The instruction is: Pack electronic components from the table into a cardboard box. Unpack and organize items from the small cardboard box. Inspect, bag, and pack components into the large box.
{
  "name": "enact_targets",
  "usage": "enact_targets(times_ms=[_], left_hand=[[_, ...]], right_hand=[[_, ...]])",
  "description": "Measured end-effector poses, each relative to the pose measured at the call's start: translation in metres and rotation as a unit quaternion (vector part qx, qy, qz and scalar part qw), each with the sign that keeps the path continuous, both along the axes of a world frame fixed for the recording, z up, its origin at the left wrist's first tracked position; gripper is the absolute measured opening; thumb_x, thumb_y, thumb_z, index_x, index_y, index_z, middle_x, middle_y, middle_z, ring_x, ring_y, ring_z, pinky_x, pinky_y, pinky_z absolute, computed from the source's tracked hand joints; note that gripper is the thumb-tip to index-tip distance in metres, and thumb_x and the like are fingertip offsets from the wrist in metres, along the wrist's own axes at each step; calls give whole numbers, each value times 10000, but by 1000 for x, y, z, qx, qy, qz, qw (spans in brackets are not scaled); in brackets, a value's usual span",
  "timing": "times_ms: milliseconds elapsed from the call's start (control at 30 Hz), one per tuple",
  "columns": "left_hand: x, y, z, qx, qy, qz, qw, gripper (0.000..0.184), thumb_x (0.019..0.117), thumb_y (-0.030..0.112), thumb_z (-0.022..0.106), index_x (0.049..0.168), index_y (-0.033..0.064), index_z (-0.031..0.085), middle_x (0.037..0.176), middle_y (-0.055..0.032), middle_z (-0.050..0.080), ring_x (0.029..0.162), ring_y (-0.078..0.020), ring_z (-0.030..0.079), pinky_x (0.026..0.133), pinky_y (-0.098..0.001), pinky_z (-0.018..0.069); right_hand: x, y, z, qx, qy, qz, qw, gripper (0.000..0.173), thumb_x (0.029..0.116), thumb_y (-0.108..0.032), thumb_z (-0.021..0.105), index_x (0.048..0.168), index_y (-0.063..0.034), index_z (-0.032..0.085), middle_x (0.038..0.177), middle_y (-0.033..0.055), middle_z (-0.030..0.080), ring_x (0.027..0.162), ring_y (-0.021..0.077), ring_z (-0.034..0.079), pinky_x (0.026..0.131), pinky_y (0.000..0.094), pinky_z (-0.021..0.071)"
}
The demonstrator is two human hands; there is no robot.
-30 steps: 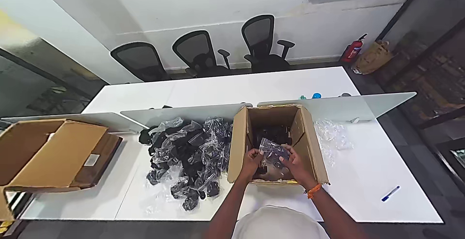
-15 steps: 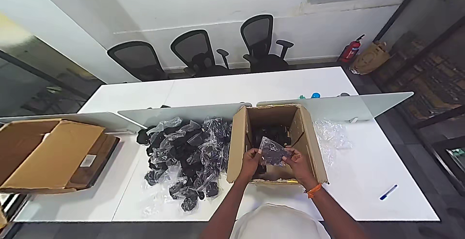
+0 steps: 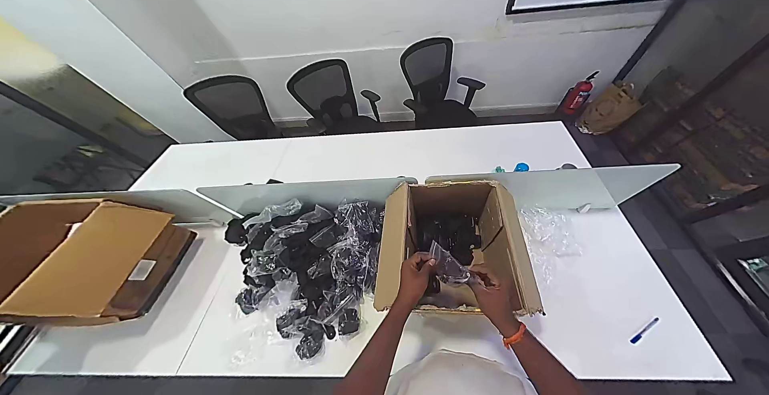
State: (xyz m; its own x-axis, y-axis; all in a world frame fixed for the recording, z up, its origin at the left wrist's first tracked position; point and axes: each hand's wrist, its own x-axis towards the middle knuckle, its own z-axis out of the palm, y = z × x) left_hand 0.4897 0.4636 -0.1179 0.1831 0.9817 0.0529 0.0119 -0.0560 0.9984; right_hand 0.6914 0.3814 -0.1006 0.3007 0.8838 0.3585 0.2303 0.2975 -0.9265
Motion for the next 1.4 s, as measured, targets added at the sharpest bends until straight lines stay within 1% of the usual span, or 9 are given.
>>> enact_targets(times_ms=[100,200,267,333,400,567,767,1133,1400], left_hand=[[1,0,3,-13,2,13,1000,72,923,27,707,961,-23,742,924,-86,744,833,-124,705,799,-301,600],[3,-1,5,-40,-12,3,999,74,896,35,737,936,-27,743,873,-91,742,782,-127,701,758,-310,602],[6,-4,5,-55,-1,-7,998,79,887,58,758,919,-13,751,846,-82,737,745,-125,689,724,-310,596],[6,-4,4,-65,26,-15,997,97,881,97,776,901,5,754,816,-69,733,714,-126,683,704,-318,592],[4,-5,3,-72,41,-24,996,119,871,119,792,891,10,748,805,-71,732,708,-137,685,701,-334,592],[6,-6,7,-87,84,-50,991,169,834,136,823,816,21,700,744,-60,715,660,-147,687,668,-348,599],[18,-4,8,32,270,-146,951,182,885,233,742,864,52,733,855,-66,708,809,-172,676,805,-412,570],[13,-3,5,34,161,-238,957,191,1007,127,583,1038,13,733,967,-83,732,900,-120,695,881,-336,576],[16,-4,7,38,199,-208,957,214,984,222,641,1031,40,744,922,-73,736,821,-118,698,823,-334,587]], right_hand=[[2,10,4,-104,58,-40,992,413,887,21,708,1290,18,621,1180,122,709,980,165,722,874,326,623],[7,18,1,-164,-15,-61,984,555,930,-109,684,1446,-28,496,1437,136,566,1232,187,633,1011,355,568],[4,16,-1,-155,-69,-54,984,441,945,-203,677,1351,-55,586,1336,117,614,1105,168,671,899,342,607],[-5,16,0,-152,-52,10,987,290,956,-205,670,1209,-63,660,1097,65,708,908,127,707,769,303,619],[-13,13,3,-189,-19,88,978,256,960,-199,674,1179,-68,671,1022,41,722,837,113,703,736,285,613],[-19,15,-3,-198,-56,156,966,300,966,-244,679,1213,-75,682,1092,46,711,874,99,706,789,279,621],[-7,19,0,-246,-22,139,959,251,933,-222,721,1126,-60,716,1031,52,733,852,116,709,782,296,616],[0,24,-6,-264,50,126,955,111,955,-122,696,993,-19,715,889,81,717,760,171,695,726,339,614],[-6,24,-4,-269,-56,82,958,138,976,-183,631,983,-60,693,812,46,683,676,142,652,660,339,582]])
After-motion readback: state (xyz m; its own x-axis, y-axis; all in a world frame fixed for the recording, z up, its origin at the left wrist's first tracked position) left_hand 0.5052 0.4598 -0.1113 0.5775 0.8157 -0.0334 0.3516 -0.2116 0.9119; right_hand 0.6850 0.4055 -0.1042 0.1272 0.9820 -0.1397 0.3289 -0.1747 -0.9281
